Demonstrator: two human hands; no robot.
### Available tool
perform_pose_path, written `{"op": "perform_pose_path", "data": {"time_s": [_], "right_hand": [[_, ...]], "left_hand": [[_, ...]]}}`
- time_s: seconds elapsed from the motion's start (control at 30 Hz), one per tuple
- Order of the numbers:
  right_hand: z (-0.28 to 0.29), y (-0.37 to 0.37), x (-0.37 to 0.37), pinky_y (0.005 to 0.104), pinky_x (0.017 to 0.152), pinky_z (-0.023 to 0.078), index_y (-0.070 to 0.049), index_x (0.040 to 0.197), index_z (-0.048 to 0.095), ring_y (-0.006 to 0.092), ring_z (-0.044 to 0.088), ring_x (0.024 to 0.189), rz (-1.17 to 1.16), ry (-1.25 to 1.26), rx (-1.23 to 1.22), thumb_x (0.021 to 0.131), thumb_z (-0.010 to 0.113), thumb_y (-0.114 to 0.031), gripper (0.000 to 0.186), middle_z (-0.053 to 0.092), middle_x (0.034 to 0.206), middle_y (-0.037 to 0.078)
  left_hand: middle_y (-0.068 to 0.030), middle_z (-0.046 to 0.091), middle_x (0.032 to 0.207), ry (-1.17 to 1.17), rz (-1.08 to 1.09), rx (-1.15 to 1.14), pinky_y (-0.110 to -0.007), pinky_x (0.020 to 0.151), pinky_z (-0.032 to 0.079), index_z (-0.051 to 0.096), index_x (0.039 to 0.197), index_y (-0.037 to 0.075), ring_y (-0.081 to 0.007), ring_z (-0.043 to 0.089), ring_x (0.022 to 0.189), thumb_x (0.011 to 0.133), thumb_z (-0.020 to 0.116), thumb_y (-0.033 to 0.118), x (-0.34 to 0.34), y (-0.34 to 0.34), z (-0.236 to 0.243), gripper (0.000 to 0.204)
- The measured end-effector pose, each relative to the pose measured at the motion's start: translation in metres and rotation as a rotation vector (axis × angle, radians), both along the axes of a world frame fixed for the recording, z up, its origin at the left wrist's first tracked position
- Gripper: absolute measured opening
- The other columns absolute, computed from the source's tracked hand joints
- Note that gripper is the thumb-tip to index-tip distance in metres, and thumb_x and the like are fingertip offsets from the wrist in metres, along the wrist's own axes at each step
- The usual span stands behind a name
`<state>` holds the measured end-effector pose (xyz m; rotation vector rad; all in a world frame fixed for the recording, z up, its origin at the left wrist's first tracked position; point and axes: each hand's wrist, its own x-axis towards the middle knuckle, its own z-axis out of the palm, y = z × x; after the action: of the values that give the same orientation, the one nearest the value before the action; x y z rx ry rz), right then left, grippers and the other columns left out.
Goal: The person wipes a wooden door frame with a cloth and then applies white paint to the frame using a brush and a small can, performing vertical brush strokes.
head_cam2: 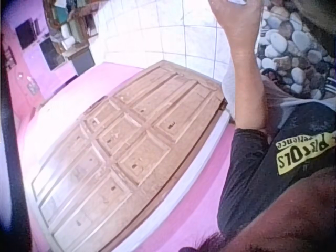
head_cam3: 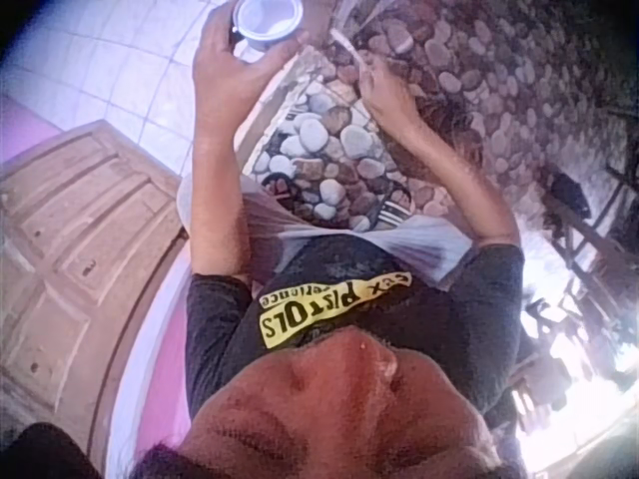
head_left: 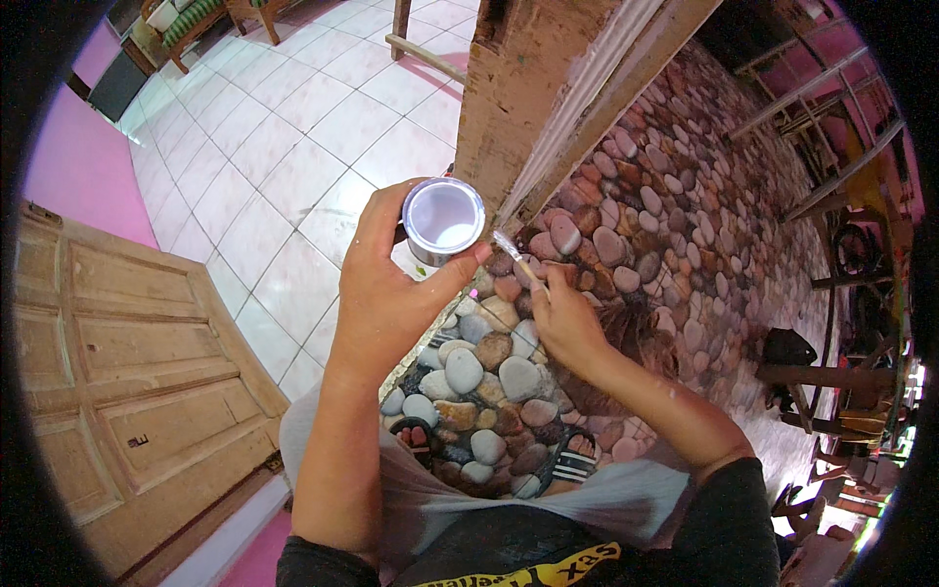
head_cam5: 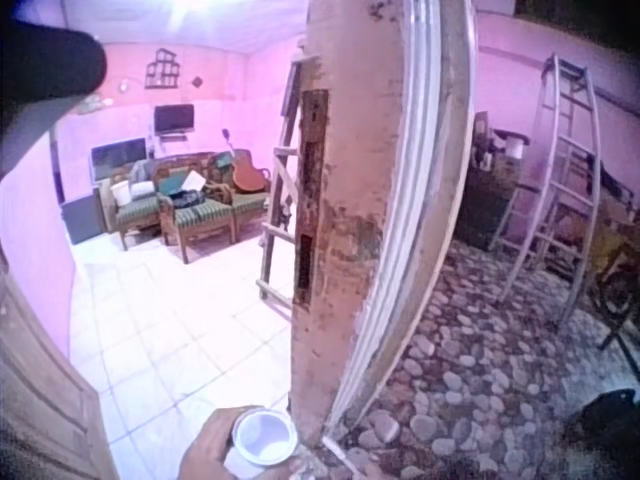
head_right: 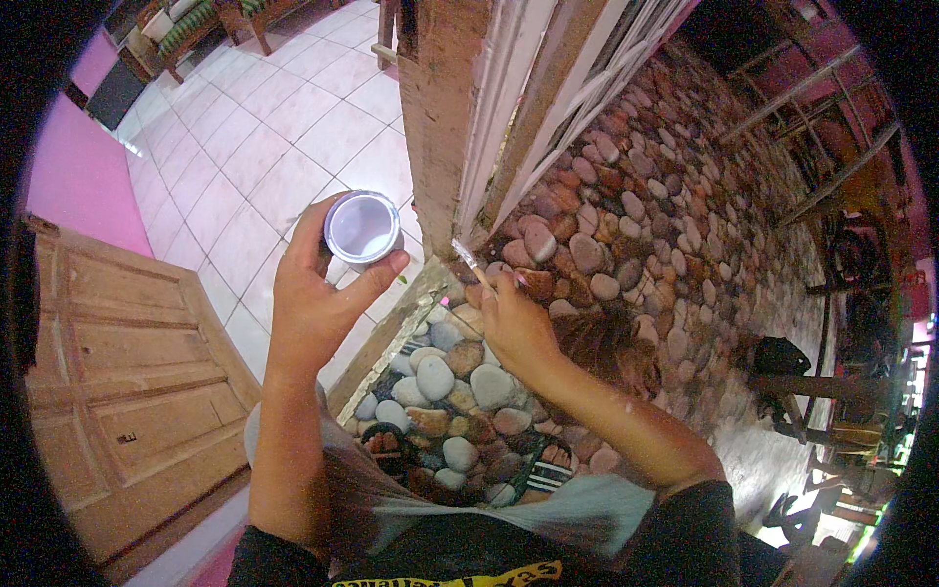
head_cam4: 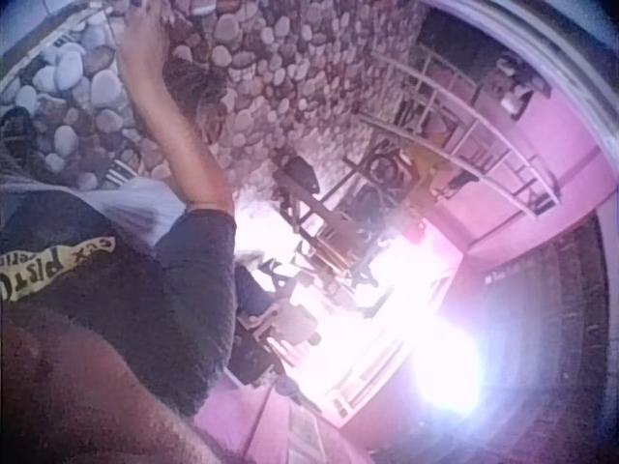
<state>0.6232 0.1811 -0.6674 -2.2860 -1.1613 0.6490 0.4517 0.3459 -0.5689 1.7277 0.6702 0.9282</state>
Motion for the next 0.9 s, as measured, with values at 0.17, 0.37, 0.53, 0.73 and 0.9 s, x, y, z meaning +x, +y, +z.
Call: {"op": "perform_pose_path", "data": {"time_s": [0.17,0.37,0.53,0.73,0.9], "right_hand": [[-0.006,0.024,0.005,0.0616,0.077,0.05,-0.002,0.122,0.048,0.0534,0.065,0.086,-0.017,-0.115,0.087,0.105,0.05,-0.03,0.032,0.068,0.092,0.03],[0.014,0.007,-0.012,0.0607,0.079,0.051,-0.002,0.12,0.051,0.0524,0.066,0.089,-0.092,0.078,0.109,0.105,0.05,-0.03,0.032,0.068,0.096,0.031],[-0.051,0.025,0.003,0.0592,0.081,0.051,0.0,0.121,0.052,0.0511,0.067,0.091,-0.048,-0.057,-0.001,0.104,0.05,-0.027,0.032,0.068,0.097,0.03],[-0.016,0.019,-0.006,0.0618,0.081,0.049,0.0,0.117,0.049,0.0526,0.065,0.092,-0.062,-0.063,0.13,0.105,0.047,-0.026,0.029,0.067,0.099,0.031],[-0.048,0.017,-0.007,0.0607,0.083,0.05,0.0,0.117,0.048,0.052,0.065,0.096,-0.019,0.033,-0.096,0.106,0.045,-0.026,0.029,0.068,0.103,0.031]], "left_hand": [[-0.0107,0.066,0.116,0.011,0.004,0.006,-0.035,0.096,0.052,0.061,0.124,0.0,-0.0207,0.066,0.108,0.074,0.09,0.016,0.0,-0.003,0.003,0.06],[-0.0112,0.066,0.116,0.016,0.034,0.022,-0.035,0.096,0.052,0.061,0.125,0.0,-0.0216,0.067,0.107,0.075,0.091,0.018,-0.004,0.001,-0.005,0.061],[-0.0114,0.066,0.116,0.003,0.017,0.019,-0.036,0.095,0.053,0.062,0.124,0.0,-0.0223,0.067,0.107,0.075,0.091,0.019,0.002,-0.001,-0.002,0.061],[-0.011,0.066,0.116,-0.001,0.023,-0.01,-0.036,0.095,0.053,0.062,0.124,0.0,-0.0218,0.067,0.107,0.075,0.091,0.019,-0.005,0.001,-0.004,0.06],[-0.0106,0.066,0.116,0.009,0.029,0.0,-0.036,0.095,0.053,0.061,0.125,0.0,-0.0216,0.067,0.108,0.075,0.091,0.018,-0.002,0.002,-0.005,0.061]]}}
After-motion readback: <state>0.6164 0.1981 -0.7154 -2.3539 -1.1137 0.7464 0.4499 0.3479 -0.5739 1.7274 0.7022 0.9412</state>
